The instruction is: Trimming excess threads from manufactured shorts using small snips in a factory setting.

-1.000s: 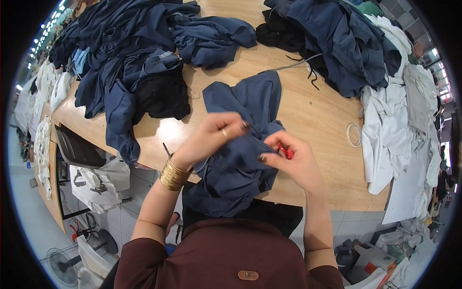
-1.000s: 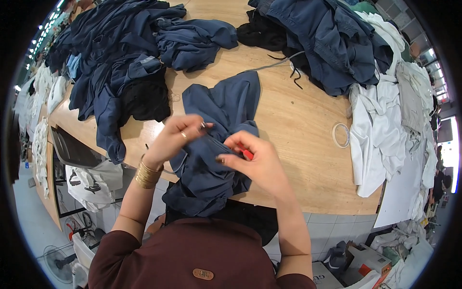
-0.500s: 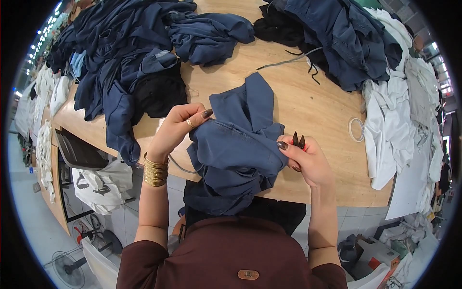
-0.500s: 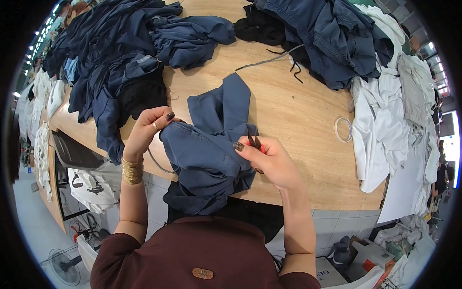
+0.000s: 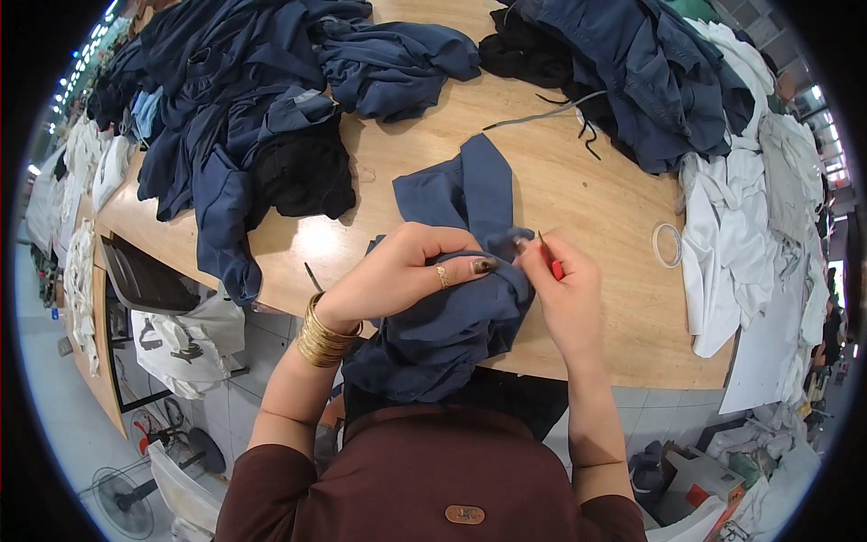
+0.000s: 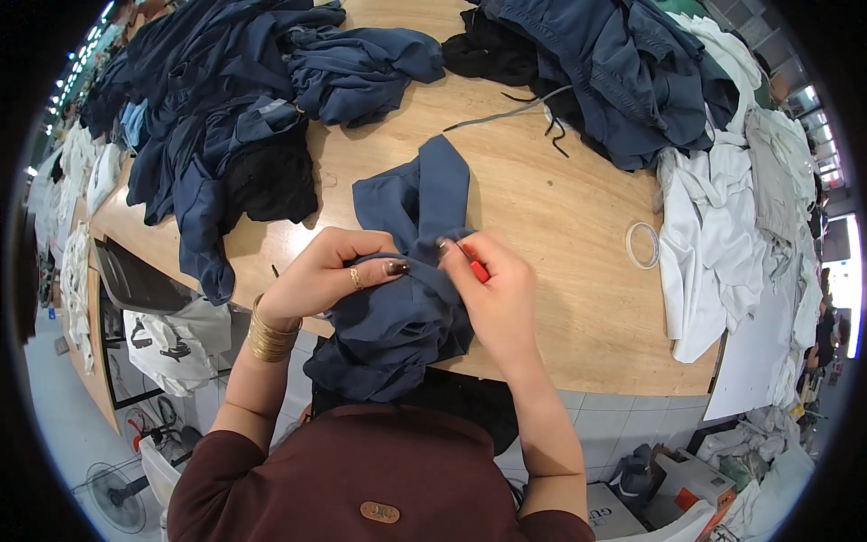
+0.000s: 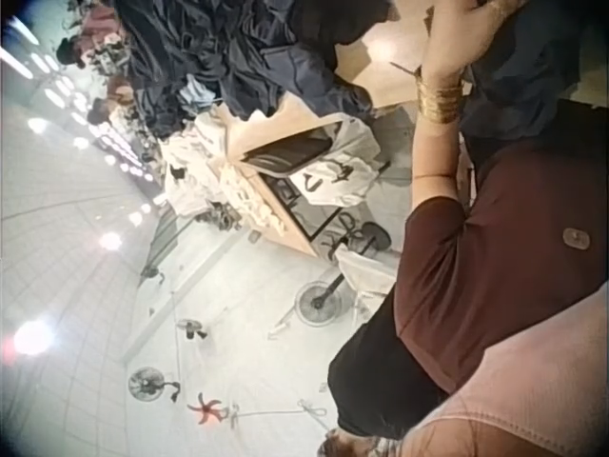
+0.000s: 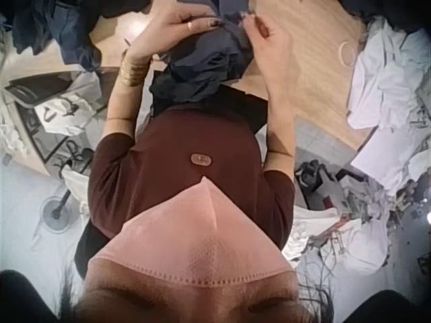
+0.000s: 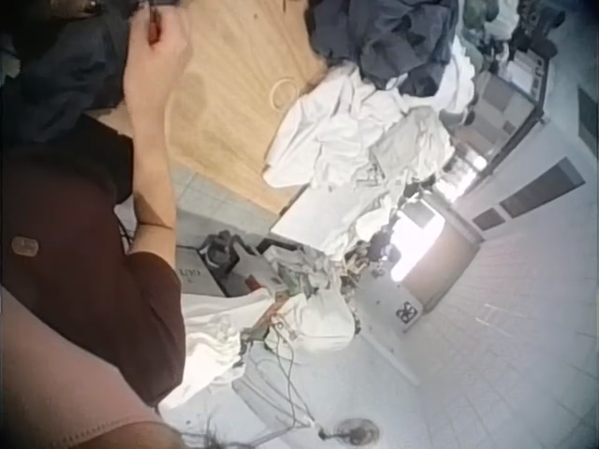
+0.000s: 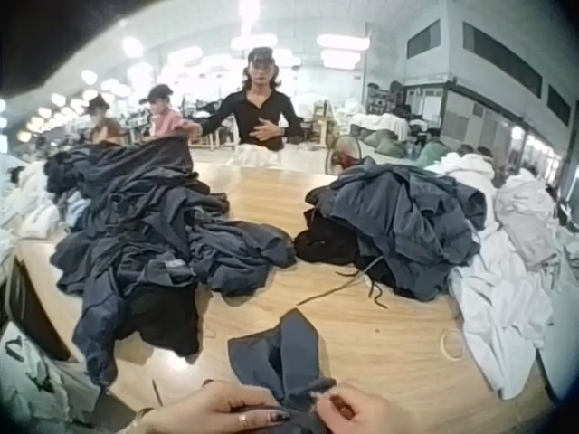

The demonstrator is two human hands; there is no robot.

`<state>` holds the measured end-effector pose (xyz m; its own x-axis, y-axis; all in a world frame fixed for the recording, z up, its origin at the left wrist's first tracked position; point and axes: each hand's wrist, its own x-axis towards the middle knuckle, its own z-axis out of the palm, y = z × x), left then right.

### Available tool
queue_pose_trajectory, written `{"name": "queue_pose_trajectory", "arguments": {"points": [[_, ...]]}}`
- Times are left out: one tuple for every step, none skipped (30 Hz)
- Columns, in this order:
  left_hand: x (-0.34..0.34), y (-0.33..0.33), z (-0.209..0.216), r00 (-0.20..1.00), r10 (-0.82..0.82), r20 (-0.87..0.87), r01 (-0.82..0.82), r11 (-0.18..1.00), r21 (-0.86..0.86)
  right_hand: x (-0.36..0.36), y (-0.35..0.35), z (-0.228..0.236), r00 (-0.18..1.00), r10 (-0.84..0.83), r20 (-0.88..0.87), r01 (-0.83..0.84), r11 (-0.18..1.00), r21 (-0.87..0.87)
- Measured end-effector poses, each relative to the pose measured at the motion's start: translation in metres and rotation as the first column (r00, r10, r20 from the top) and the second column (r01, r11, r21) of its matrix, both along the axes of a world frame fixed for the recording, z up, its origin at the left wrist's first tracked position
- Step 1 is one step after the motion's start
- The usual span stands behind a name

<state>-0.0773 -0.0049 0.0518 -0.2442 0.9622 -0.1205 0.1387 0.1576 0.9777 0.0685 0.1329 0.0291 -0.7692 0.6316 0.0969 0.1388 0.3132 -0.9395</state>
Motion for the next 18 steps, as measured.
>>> {"name": "queue_pose_trajectory", "arguments": {"points": [[0.002,0.000,-0.001,1.000,-0.003,-0.001,0.003,1.000,0.003,0.000,0.001,-0.003,0.991,-0.096,-0.094,0.111,0.979,0.169],[0.003,-0.001,-0.002,0.999,0.017,0.031,-0.017,1.000,0.010,0.004,0.002,0.002,0.990,-0.100,-0.096,0.115,0.978,0.171],[0.003,-0.005,-0.003,0.997,0.056,0.061,-0.056,0.998,0.005,0.006,0.000,0.010,0.998,0.004,-0.061,-0.003,1.000,0.023],[0.005,-0.006,-0.004,0.996,0.059,0.063,-0.059,0.998,0.002,0.009,-0.001,0.020,0.994,0.102,-0.035,-0.106,0.987,-0.125],[0.007,-0.007,-0.004,0.993,0.072,0.094,-0.074,0.997,0.019,0.007,-0.003,0.025,0.981,0.193,-0.026,-0.192,0.981,0.017],[0.008,-0.005,-0.003,0.989,0.073,0.126,-0.079,0.996,0.043,0.009,-0.002,0.024,0.982,0.185,-0.024,-0.185,0.983,0.020],[0.010,-0.003,-0.004,0.990,0.065,0.128,-0.072,0.996,0.046,0.012,0.000,0.019,0.981,0.189,-0.039,-0.187,0.981,0.057],[0.012,0.000,-0.005,0.986,0.084,0.142,-0.092,0.995,0.045,0.015,0.002,0.014,0.980,0.194,-0.054,-0.188,0.978,0.094],[0.013,0.000,-0.008,0.982,0.111,0.153,-0.118,0.992,0.038,0.014,0.005,0.009,0.981,0.184,-0.056,-0.177,0.978,0.107],[0.013,-0.001,-0.010,0.982,0.112,0.153,-0.119,0.992,0.034,0.013,0.006,0.006,0.981,0.184,-0.056,-0.178,0.979,0.103],[0.012,-0.001,-0.013,0.982,0.129,0.136,-0.133,0.991,0.024,0.012,0.005,0.004,0.992,0.091,-0.089,-0.082,0.992,0.094],[0.011,-0.001,-0.016,0.982,0.145,0.118,-0.148,0.989,0.018,0.011,0.005,0.002,0.993,-0.003,-0.121,0.013,0.996,0.084],[0.010,-0.001,-0.018,0.982,0.148,0.117,-0.151,0.988,0.016,0.014,0.001,0.010,0.992,-0.025,-0.126,0.009,0.991,-0.132],[0.009,-0.003,-0.021,0.978,0.162,0.130,-0.166,0.986,0.023,0.013,0.002,0.014,0.989,0.122,-0.084,-0.129,0.989,-0.079],[0.009,-0.003,-0.020,0.975,0.170,0.144,-0.176,0.984,0.032,0.016,0.003,0.018,0.965,0.259,-0.033,-0.260,0.965,-0.030],[0.007,-0.003,-0.019,0.975,0.167,0.144,-0.173,0.984,0.033,0.016,0.006,0.016,0.916,0.401,0.002,-0.399,0.913,-0.084],[0.005,-0.003,-0.018,0.974,0.172,0.147,-0.178,0.984,0.029,0.017,0.008,0.013,0.917,0.399,0.002,-0.397,0.914,-0.082],[0.002,-0.002,-0.017,0.972,0.180,0.148,-0.185,0.982,0.024,0.018,0.010,0.009,0.907,0.420,0.030,-0.414,0.903,-0.118]]}}
